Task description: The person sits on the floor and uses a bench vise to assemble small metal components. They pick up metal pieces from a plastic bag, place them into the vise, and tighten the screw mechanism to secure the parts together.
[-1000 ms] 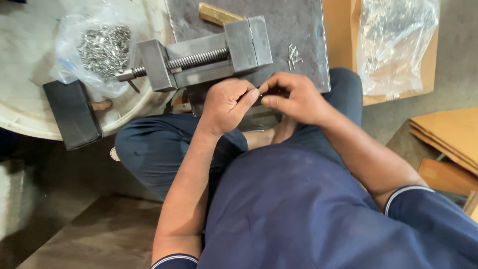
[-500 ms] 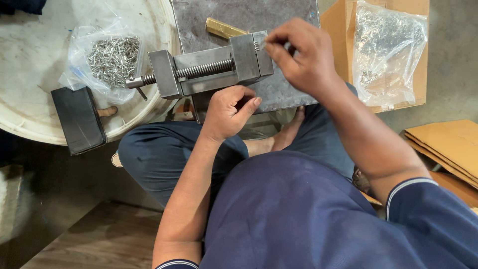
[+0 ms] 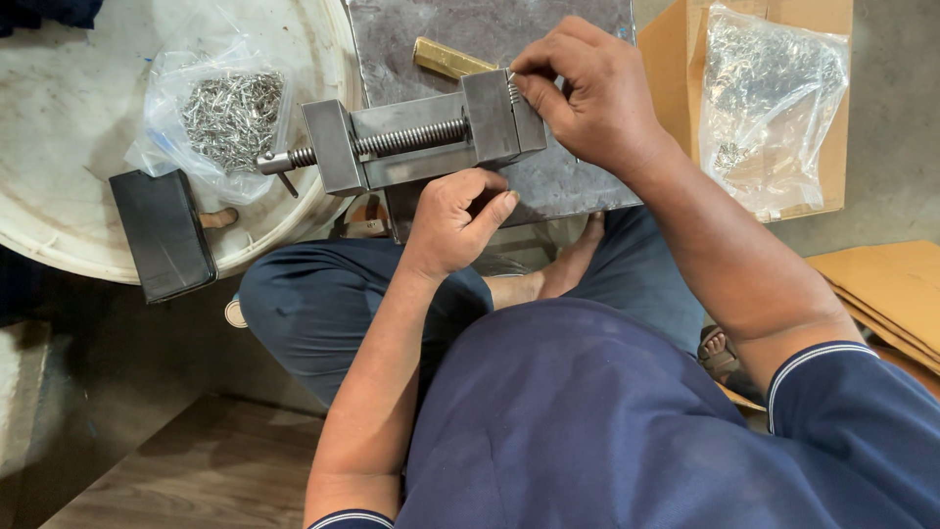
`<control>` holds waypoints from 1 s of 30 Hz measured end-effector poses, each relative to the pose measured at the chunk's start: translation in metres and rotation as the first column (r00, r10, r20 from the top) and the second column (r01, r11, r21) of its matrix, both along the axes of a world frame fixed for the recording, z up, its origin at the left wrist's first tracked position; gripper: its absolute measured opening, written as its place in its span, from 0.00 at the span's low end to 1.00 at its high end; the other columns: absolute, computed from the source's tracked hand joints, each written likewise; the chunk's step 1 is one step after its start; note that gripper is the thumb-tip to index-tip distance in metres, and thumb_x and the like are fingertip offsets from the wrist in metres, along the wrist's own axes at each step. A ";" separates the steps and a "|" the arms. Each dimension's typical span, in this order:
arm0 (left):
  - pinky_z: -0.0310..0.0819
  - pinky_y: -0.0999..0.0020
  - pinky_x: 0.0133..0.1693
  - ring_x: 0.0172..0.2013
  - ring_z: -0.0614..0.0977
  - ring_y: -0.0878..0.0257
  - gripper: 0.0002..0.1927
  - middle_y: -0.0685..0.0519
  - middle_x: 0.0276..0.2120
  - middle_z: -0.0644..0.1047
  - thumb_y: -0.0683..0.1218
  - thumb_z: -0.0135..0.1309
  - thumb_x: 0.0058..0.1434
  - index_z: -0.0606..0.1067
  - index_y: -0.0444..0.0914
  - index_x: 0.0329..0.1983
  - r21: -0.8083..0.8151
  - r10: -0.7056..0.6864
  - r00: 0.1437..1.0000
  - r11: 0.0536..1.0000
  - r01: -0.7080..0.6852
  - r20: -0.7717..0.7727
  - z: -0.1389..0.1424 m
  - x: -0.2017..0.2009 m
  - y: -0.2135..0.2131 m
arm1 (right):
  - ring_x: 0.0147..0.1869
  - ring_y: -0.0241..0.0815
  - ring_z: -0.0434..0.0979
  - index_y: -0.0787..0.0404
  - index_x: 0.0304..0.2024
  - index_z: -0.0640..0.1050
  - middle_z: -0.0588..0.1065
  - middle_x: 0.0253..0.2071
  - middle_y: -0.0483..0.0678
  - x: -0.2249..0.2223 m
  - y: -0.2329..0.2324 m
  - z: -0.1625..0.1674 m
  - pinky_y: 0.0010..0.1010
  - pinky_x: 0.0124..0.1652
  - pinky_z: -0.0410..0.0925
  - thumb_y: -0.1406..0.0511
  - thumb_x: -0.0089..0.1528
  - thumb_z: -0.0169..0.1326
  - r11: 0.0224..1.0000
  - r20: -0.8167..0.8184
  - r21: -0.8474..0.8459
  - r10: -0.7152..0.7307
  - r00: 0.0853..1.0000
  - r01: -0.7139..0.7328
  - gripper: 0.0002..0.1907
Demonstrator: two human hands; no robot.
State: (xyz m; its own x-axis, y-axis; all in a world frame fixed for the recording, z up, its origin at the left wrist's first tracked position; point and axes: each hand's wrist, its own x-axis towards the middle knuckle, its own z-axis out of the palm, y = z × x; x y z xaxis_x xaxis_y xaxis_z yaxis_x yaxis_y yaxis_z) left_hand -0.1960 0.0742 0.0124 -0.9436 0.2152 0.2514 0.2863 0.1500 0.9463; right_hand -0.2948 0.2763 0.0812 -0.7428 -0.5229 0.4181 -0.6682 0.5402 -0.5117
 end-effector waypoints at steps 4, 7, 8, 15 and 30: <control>0.75 0.67 0.36 0.31 0.82 0.58 0.08 0.48 0.32 0.80 0.45 0.61 0.64 0.79 0.33 0.39 0.000 0.008 1.000 1.000 -0.008 -0.027 0.001 -0.001 0.000 | 0.42 0.45 0.80 0.62 0.45 0.81 0.75 0.42 0.50 0.002 0.001 0.002 0.31 0.41 0.71 0.72 0.68 0.63 0.999 -0.022 0.029 0.033 0.999 -0.032 0.04; 0.74 0.68 0.34 0.30 0.82 0.59 0.08 0.48 0.31 0.80 0.44 0.61 0.64 0.79 0.33 0.39 0.008 0.010 1.000 1.000 -0.010 0.007 0.002 0.000 0.002 | 0.42 0.45 0.79 0.63 0.49 0.82 0.76 0.41 0.50 0.004 0.012 -0.001 0.31 0.42 0.71 0.73 0.69 0.61 0.999 0.019 0.037 0.018 1.000 -0.019 0.06; 0.74 0.68 0.34 0.29 0.81 0.60 0.08 0.48 0.31 0.80 0.44 0.61 0.63 0.79 0.33 0.39 0.004 0.018 1.000 1.000 -0.019 0.016 0.002 0.000 0.002 | 0.42 0.45 0.78 0.63 0.49 0.82 0.76 0.41 0.50 0.005 0.020 -0.004 0.31 0.41 0.70 0.73 0.69 0.60 1.000 0.044 0.025 0.009 0.999 -0.010 0.06; 0.70 0.70 0.32 0.27 0.78 0.64 0.06 0.50 0.28 0.77 0.41 0.62 0.66 0.78 0.33 0.38 0.027 0.012 1.000 1.000 -0.012 -0.014 -0.007 0.003 0.008 | 0.39 0.40 0.75 0.64 0.51 0.81 0.76 0.40 0.50 0.032 0.084 -0.056 0.28 0.40 0.68 0.71 0.71 0.63 0.963 0.291 -0.115 -0.203 0.935 0.245 0.06; 0.67 0.72 0.29 0.26 0.75 0.66 0.06 0.53 0.28 0.75 0.41 0.61 0.67 0.77 0.33 0.38 -0.034 0.008 1.000 0.999 -0.008 0.001 -0.005 0.002 0.016 | 0.40 0.48 0.78 0.53 0.49 0.84 0.75 0.37 0.47 0.050 0.087 -0.061 0.38 0.37 0.69 0.63 0.66 0.65 0.958 0.150 0.214 -0.224 0.963 0.190 0.09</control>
State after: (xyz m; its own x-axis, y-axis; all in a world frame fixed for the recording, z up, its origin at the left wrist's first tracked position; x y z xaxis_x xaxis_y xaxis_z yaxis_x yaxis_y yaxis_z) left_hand -0.1939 0.0898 0.0079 -0.9457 0.2158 0.2432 0.2842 0.1849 0.9408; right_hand -0.2450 0.3629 0.0203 -0.8948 -0.4086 0.1801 -0.4426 0.7580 -0.4791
